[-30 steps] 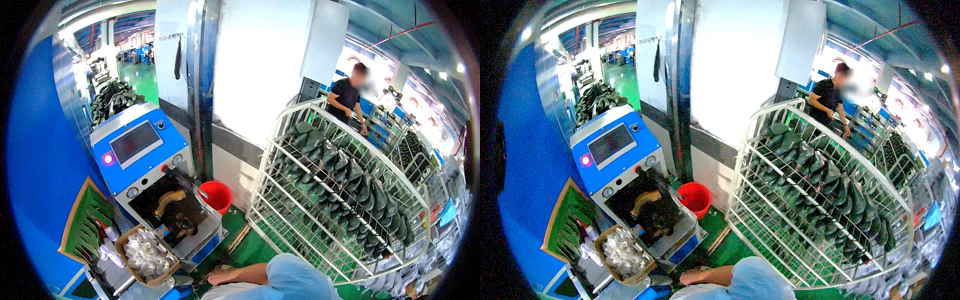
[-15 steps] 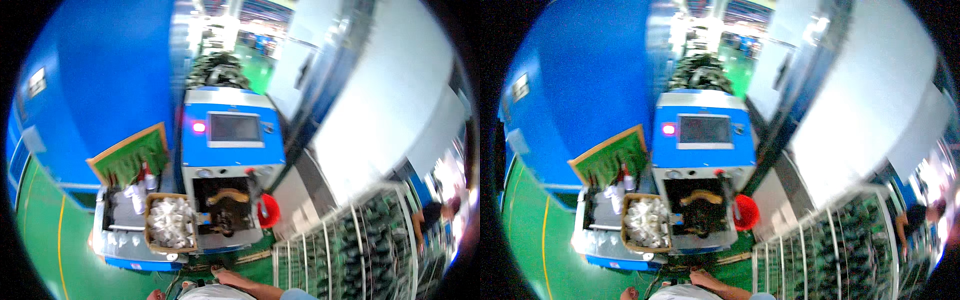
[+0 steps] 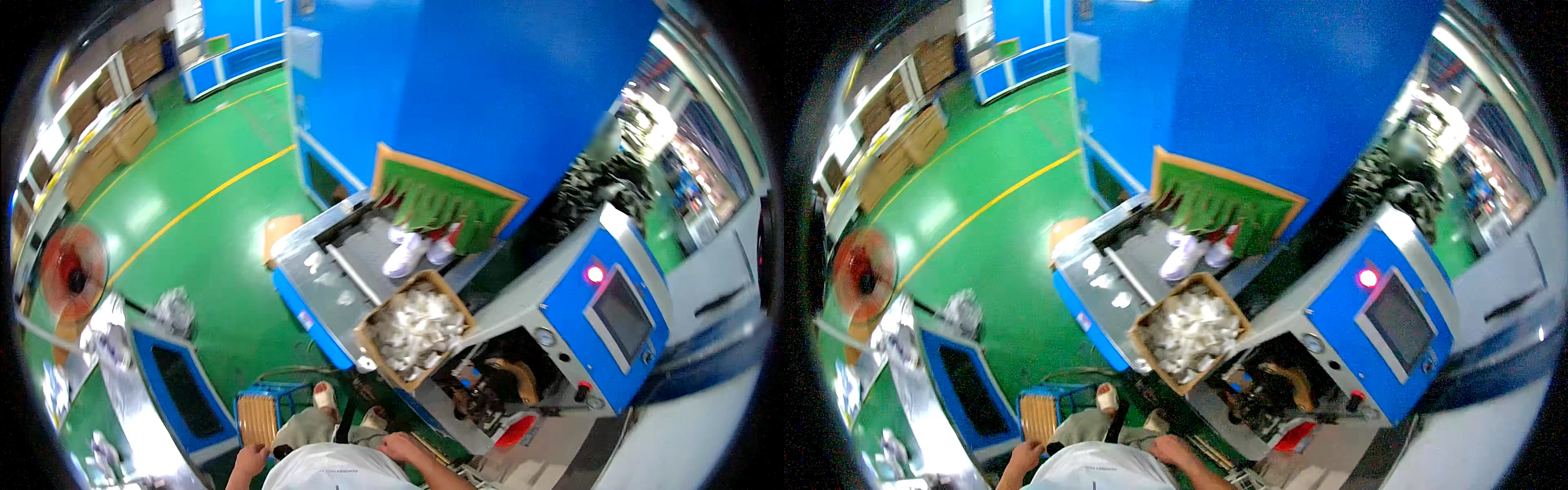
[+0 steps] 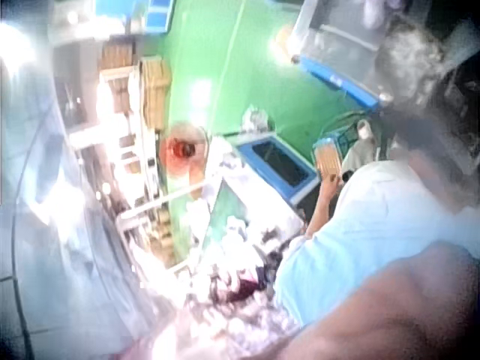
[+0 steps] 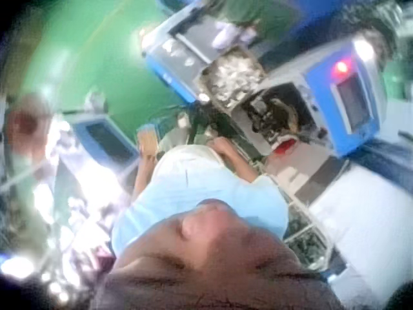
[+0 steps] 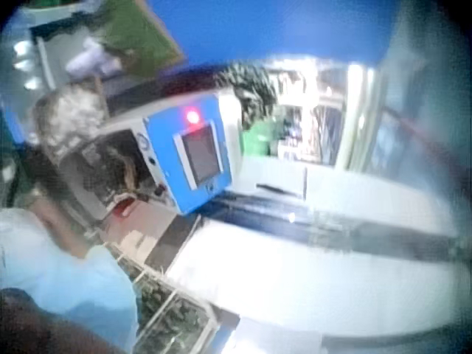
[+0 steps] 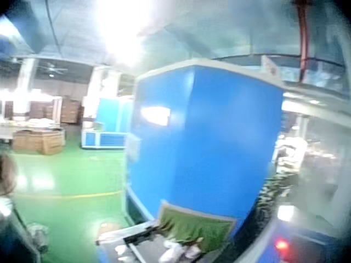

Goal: The person operates a shoe-shaping machine by inserting white sneakers into the device, cleaning them with a cloth, and repeatedly moving them between the machine, a storage rack, and a collection box.

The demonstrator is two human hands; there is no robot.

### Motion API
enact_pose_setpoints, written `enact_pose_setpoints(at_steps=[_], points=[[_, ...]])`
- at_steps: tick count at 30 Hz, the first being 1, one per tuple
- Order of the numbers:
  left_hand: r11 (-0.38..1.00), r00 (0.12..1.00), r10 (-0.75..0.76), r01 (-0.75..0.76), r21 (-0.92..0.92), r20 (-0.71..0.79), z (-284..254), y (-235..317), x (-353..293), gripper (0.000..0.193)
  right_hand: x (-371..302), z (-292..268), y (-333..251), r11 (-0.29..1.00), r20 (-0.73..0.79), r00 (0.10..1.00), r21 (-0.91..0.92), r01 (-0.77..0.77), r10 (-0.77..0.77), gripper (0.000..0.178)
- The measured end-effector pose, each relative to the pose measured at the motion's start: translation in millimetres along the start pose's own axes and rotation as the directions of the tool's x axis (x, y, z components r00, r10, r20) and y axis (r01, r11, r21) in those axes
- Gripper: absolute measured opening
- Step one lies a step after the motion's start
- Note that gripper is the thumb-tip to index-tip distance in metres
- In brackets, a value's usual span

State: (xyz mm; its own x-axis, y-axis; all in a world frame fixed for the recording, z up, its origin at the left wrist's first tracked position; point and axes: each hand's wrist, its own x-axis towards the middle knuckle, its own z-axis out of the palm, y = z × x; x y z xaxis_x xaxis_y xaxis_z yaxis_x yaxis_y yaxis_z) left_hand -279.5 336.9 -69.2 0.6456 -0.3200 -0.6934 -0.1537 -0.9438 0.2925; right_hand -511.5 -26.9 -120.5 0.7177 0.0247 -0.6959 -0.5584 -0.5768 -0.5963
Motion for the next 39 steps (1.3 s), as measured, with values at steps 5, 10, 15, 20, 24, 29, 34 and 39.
enact_pose_setpoints(at_steps=[5,10,15,20,24,29,34,39], points=[[0.933,0.971,-0.234,0.235,-0.271,0.036,69,-56,-39,0.038,21,-43,-46,0.966,0.025,0.999,-0.256,0.031,-0.026,0.029],[0.998,0.991,0.055,-0.052,-0.028,0.118,188,-144,-9,0.026,87,-73,-83,0.92,0.027,1.0,-0.391,0.006,0.006,0.027],[0.939,0.989,-0.089,0.124,-0.322,0.12,214,-97,5,0.026,115,-128,-119,0.87,0.16,0.982,-0.466,0.163,-0.099,0.028],[0.517,0.959,-0.136,0.284,-0.807,0.25,171,-28,-29,0.031,156,-158,-121,0.783,0.251,0.968,-0.607,0.135,0.027,0.036],[0.177,0.956,-0.148,0.278,-0.944,0.254,169,8,-55,0.035,178,-183,-155,0.771,0.238,0.967,-0.598,0.221,-0.092,0.034],[-0.071,0.964,-0.215,0.147,-0.987,0.159,169,49,-60,0.04,201,-231,-227,0.676,0.379,0.893,-0.594,0.436,-0.243,0.033],[-0.268,0.867,-0.394,0.211,-0.94,0.306,113,73,-54,0.05,287,-248,-313,0.5,0.457,0.882,-0.741,0.448,-0.112,0.032],[-0.142,0.801,-0.498,0.302,-0.943,0.332,71,87,-17,0.051,343,-266,-355,0.631,0.399,0.856,-0.582,0.513,-0.329,0.033]])
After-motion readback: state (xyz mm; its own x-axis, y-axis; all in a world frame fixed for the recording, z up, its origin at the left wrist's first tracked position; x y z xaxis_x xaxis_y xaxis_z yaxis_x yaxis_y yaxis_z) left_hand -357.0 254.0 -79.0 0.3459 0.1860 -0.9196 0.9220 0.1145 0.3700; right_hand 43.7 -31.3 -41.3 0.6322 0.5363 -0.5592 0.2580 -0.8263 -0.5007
